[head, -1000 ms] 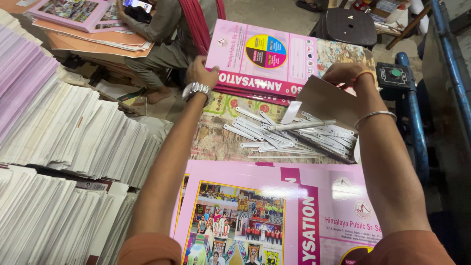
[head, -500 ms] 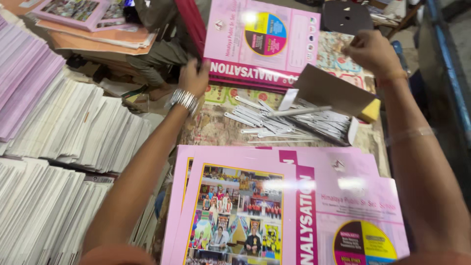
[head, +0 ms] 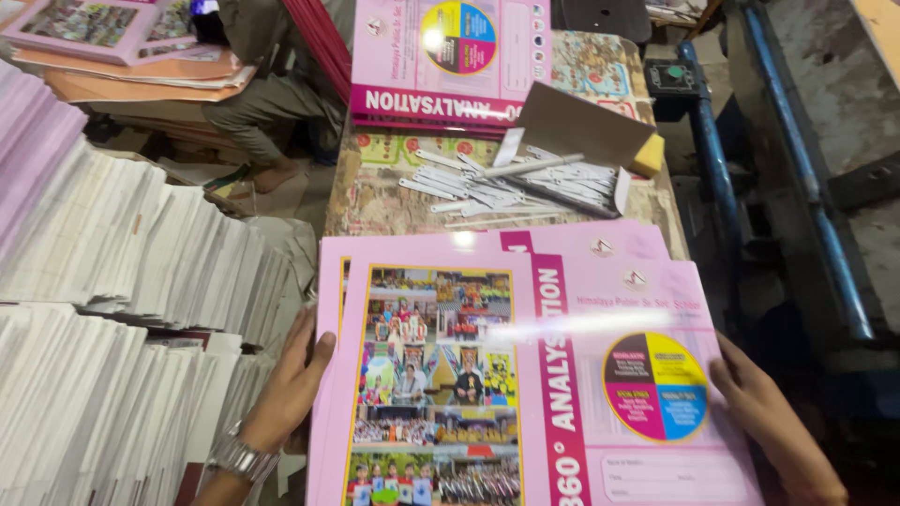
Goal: The person sits on the floor and assembles pink report cards by inserting white plastic fasteners into pre-punched holes on the cover and inner pages. The person repeatedly picks up a fastener, threads it through the holes, and secures the document before stacking it.
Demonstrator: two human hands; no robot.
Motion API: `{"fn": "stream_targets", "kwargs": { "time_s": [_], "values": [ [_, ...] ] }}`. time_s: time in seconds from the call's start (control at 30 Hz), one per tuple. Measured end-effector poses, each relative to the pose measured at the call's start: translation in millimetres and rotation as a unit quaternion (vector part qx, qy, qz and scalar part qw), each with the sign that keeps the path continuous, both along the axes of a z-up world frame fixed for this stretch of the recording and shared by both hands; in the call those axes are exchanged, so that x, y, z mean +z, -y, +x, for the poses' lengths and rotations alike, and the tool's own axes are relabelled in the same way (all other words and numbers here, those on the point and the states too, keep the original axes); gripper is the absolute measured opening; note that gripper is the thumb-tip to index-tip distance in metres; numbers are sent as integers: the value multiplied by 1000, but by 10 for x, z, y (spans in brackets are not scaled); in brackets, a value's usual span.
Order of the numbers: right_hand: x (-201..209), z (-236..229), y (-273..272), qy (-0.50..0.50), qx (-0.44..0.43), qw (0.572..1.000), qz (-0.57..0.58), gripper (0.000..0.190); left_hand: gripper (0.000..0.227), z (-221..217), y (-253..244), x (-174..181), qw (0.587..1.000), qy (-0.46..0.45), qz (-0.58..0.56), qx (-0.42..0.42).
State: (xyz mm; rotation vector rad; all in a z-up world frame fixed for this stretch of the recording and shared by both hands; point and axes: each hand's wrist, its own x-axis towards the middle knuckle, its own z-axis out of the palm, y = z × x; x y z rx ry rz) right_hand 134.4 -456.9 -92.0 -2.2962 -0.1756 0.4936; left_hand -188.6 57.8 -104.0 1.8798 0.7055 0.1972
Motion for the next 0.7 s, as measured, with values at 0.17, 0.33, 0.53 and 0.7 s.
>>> {"fn": "stream_targets", "kwargs": {
  "time_s": [0.17,0.33,0.53,0.7],
  "values": [
    [-189,228,-380,208,196,958,10,98,66,112,205,106,998,13,42,45],
    [-9,236,-617,42,53,998,12,96,57,102,286,311,994,96,-17,56],
    [86,97,-561,74,43,993,76,83,51,155,121,141,991,20,113,63],
    [35,166,-497,40,-9,996,74,80,67,274,-136,-98,967,123,-189,118]
  ]
}}
